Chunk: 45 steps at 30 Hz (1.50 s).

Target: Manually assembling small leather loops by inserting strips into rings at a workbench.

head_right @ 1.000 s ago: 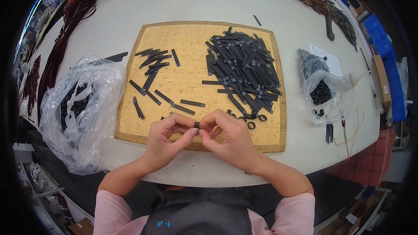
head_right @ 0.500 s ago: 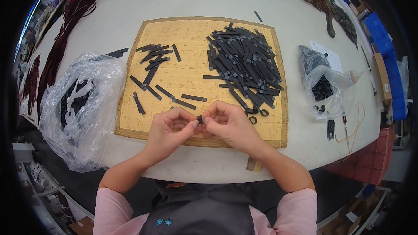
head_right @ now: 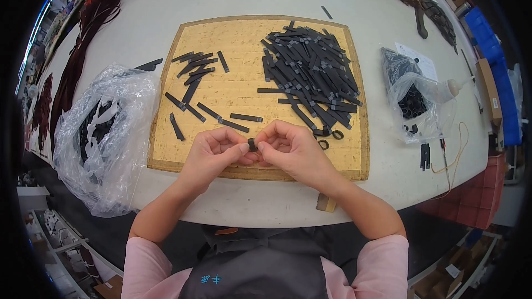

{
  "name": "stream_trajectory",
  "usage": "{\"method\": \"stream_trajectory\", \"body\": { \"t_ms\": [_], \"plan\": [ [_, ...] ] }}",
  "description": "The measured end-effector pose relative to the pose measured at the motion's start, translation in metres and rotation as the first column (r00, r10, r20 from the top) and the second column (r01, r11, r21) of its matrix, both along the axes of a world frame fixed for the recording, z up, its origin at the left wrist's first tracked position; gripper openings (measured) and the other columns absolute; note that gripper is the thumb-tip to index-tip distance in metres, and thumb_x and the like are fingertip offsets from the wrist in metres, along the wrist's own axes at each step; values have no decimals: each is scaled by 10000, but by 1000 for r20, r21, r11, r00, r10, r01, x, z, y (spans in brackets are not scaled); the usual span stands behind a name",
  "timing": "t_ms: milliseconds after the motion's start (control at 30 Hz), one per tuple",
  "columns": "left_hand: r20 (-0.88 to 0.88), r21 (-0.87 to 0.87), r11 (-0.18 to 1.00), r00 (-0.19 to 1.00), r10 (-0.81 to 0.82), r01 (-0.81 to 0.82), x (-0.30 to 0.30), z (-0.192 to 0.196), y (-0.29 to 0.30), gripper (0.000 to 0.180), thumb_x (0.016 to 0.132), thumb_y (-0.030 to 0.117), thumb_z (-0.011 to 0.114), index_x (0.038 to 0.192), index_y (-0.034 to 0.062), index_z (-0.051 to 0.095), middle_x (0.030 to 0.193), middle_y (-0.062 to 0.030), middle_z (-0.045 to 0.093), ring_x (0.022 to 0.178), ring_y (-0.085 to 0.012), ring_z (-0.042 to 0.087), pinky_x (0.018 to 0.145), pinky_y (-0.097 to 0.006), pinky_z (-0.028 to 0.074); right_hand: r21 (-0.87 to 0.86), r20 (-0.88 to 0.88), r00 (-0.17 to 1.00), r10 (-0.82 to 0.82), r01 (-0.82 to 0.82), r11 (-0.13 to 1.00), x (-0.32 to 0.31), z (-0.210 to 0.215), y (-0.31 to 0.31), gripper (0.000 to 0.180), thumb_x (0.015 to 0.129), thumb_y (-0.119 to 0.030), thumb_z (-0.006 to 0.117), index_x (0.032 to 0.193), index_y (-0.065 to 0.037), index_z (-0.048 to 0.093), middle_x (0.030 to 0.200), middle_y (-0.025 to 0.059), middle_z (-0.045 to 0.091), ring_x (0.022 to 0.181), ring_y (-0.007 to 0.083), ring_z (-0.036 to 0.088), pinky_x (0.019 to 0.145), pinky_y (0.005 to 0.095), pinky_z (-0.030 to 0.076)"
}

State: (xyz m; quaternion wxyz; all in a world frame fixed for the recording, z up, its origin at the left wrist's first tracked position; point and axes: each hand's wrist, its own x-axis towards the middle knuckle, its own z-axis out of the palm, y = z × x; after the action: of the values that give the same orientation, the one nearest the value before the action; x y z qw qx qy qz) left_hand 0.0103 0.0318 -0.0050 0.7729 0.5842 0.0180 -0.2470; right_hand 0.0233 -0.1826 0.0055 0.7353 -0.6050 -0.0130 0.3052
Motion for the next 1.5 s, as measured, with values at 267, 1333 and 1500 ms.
{"method": "stream_trajectory", "body": {
  "t_ms": [267, 1333, 1500],
  "plan": [
    [52, -14, 999, 998, -33, 33, -1, 5, -2, 130, 968, 57, 684, 1039, -45, 646, 995, -92, 702, 948, -139, 707, 866, -254, 585, -348, 820, 551, 156, 265, 899, -12, -3, -3, 166, 878, -34, 727, 1010, -7, 630, 880, 108, 660, 763, 240, 704, 654, 319, 547],
    [809, 363, 889, 568, -153, -278, -16, 16, -9, 359, 797, -1, 793, 1137, 37, 682, 921, -99, 665, 799, -224, 713, 662, -307, 566, 209, -187, 957, 222, -182, 961, 8, 7, -18, 195, 989, -224, 681, 1028, -34, 665, 851, 21, 677, 708, 95, 644, 661, 239, 540],
    [854, 375, 878, 478, -203, -297, -14, 9, -14, 362, 785, -34, 773, 1128, 37, 683, 926, -98, 671, 783, -263, 691, 643, -332, 553, 39, -46, 984, 172, -170, 985, 4, 16, -12, 126, 954, -122, 703, 1017, -35, 638, 864, 1, 665, 692, 61, 615, 601, 213, 510]
  ]
}}
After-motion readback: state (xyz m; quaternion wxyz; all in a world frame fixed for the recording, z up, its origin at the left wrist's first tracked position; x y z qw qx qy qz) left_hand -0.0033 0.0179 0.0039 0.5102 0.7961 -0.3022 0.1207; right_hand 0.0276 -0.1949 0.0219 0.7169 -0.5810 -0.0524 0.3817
